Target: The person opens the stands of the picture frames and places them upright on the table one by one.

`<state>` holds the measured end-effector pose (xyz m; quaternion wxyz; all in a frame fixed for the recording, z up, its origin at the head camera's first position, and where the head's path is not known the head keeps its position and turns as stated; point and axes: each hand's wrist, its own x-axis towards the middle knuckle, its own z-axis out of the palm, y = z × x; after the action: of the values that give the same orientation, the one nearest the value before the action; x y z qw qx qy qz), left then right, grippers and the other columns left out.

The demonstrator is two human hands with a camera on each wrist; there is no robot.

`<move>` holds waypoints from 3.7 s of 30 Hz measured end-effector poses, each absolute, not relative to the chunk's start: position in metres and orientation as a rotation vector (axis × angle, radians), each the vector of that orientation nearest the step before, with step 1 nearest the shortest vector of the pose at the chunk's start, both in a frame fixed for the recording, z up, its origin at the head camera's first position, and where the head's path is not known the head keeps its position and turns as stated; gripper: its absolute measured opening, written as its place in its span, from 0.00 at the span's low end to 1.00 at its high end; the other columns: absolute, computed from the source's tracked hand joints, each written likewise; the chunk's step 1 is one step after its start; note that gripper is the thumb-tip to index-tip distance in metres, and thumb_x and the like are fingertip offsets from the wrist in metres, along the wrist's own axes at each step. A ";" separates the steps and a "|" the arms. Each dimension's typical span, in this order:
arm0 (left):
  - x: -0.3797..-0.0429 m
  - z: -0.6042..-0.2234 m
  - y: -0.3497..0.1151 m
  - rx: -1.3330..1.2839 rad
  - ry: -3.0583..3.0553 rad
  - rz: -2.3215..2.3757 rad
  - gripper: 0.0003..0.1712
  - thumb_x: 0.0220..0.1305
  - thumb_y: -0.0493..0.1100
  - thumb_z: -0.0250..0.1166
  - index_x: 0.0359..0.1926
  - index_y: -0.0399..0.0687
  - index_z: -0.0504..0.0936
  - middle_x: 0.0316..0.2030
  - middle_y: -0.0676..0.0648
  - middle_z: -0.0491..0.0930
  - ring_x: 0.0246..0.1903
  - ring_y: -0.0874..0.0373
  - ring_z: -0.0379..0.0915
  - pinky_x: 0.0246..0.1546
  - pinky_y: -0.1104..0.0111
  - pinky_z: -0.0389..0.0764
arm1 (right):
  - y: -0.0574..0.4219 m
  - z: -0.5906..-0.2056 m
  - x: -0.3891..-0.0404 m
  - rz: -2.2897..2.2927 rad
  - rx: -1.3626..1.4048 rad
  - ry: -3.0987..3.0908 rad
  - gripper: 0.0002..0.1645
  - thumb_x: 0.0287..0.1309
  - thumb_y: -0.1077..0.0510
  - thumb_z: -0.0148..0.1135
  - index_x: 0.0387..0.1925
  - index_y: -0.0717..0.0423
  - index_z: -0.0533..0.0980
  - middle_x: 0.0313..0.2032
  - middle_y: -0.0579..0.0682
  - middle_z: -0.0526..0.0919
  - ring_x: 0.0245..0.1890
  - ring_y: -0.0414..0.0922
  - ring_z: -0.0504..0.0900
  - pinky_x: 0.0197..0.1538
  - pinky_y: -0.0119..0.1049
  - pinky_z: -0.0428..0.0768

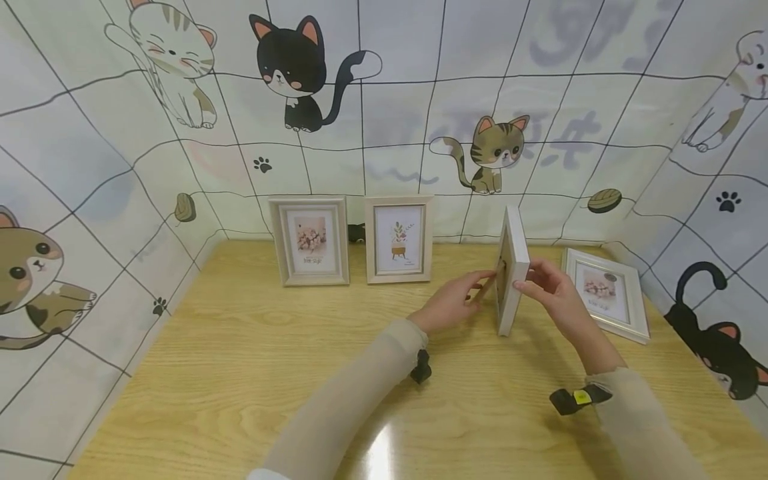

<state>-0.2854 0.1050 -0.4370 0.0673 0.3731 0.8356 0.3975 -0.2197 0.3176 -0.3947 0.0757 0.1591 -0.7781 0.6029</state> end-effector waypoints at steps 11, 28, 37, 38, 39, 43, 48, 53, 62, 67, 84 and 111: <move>-0.287 -0.437 0.104 1.156 2.613 1.115 0.42 0.67 0.33 0.62 0.76 0.62 0.58 0.72 0.53 0.67 0.66 0.57 0.70 0.62 0.69 0.77 | 0.317 -0.395 -0.220 1.812 0.498 -2.314 0.20 0.68 0.68 0.55 0.55 0.46 0.74 0.49 0.32 0.80 0.48 0.32 0.78 0.49 0.20 0.78; -0.285 -0.428 0.096 1.161 2.627 1.072 0.42 0.65 0.28 0.59 0.76 0.62 0.60 0.71 0.52 0.69 0.65 0.57 0.72 0.61 0.71 0.77 | 0.318 -0.396 -0.220 1.857 0.503 -2.294 0.21 0.68 0.68 0.55 0.56 0.44 0.74 0.50 0.32 0.80 0.48 0.31 0.78 0.49 0.20 0.78; -0.285 -0.426 0.094 1.177 2.641 1.042 0.43 0.65 0.28 0.59 0.76 0.64 0.60 0.72 0.54 0.68 0.64 0.57 0.73 0.56 0.71 0.80 | 0.318 -0.395 -0.219 1.853 0.523 -2.298 0.21 0.68 0.68 0.54 0.57 0.45 0.74 0.50 0.32 0.80 0.49 0.31 0.78 0.49 0.20 0.78; -0.285 -0.426 0.094 1.174 2.643 1.039 0.43 0.65 0.28 0.59 0.76 0.64 0.60 0.72 0.54 0.68 0.65 0.58 0.72 0.55 0.71 0.80 | 0.318 -0.395 -0.219 1.850 0.524 -2.298 0.21 0.68 0.68 0.54 0.57 0.45 0.74 0.50 0.32 0.80 0.49 0.31 0.78 0.49 0.20 0.78; -0.285 -0.426 0.094 1.171 2.644 1.039 0.44 0.65 0.28 0.59 0.76 0.65 0.60 0.72 0.55 0.68 0.64 0.58 0.72 0.53 0.72 0.81 | 0.317 -0.394 -0.219 1.850 0.525 -2.298 0.21 0.68 0.68 0.54 0.57 0.45 0.74 0.50 0.32 0.80 0.49 0.31 0.78 0.49 0.20 0.78; -0.285 -0.425 0.094 1.163 2.653 1.031 0.45 0.64 0.28 0.59 0.76 0.68 0.59 0.71 0.55 0.68 0.64 0.59 0.72 0.48 0.75 0.79 | 0.317 -0.394 -0.219 1.830 0.523 -2.311 0.20 0.68 0.68 0.54 0.56 0.45 0.74 0.49 0.32 0.80 0.49 0.31 0.78 0.49 0.19 0.78; -0.286 -0.425 0.094 1.163 2.657 1.008 0.46 0.65 0.28 0.59 0.76 0.70 0.58 0.71 0.56 0.68 0.63 0.61 0.72 0.44 0.76 0.77 | 0.317 -0.394 -0.219 1.822 0.526 -2.317 0.20 0.68 0.68 0.54 0.56 0.44 0.74 0.49 0.32 0.80 0.48 0.31 0.78 0.49 0.19 0.78; -0.287 -0.424 0.092 1.179 2.650 0.980 0.46 0.66 0.28 0.59 0.76 0.71 0.57 0.71 0.57 0.67 0.53 0.62 0.74 0.31 0.78 0.75 | 0.318 -0.393 -0.219 1.823 0.526 -2.322 0.19 0.68 0.68 0.55 0.55 0.45 0.74 0.48 0.32 0.80 0.48 0.31 0.78 0.49 0.19 0.78; -0.287 -0.422 0.094 1.215 2.723 0.890 0.47 0.65 0.29 0.61 0.76 0.69 0.57 0.70 0.56 0.69 0.50 0.63 0.74 0.36 0.78 0.77 | 0.320 -0.394 -0.220 1.829 0.540 -2.317 0.21 0.69 0.68 0.54 0.57 0.44 0.72 0.50 0.32 0.79 0.50 0.30 0.77 0.50 0.19 0.77; -0.285 -0.424 0.098 1.246 2.757 0.865 0.47 0.64 0.28 0.61 0.77 0.65 0.57 0.72 0.54 0.68 0.62 0.60 0.73 0.44 0.77 0.78 | 0.319 -0.393 -0.219 1.839 0.556 -2.294 0.22 0.68 0.69 0.54 0.57 0.45 0.71 0.50 0.33 0.79 0.49 0.31 0.77 0.50 0.18 0.77; -0.268 -0.413 0.100 1.234 2.793 0.967 0.35 0.68 0.42 0.64 0.74 0.59 0.64 0.70 0.54 0.70 0.67 0.59 0.69 0.67 0.69 0.72 | 0.319 -0.393 -0.218 1.867 0.572 -2.258 0.22 0.68 0.71 0.53 0.56 0.46 0.72 0.54 0.36 0.78 0.52 0.30 0.75 0.51 0.18 0.77; -0.248 -0.428 0.122 1.035 2.675 0.985 0.29 0.67 0.51 0.66 0.66 0.54 0.73 0.56 0.56 0.84 0.52 0.69 0.81 0.52 0.82 0.78 | 0.323 -0.395 -0.218 1.845 0.527 -2.279 0.21 0.69 0.68 0.54 0.58 0.46 0.71 0.56 0.35 0.77 0.55 0.28 0.74 0.53 0.17 0.75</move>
<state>-0.2478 0.1216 -0.4278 0.0542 0.3408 0.8808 0.3243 -0.2181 0.3225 -0.3953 0.0809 0.1764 -0.7625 0.6172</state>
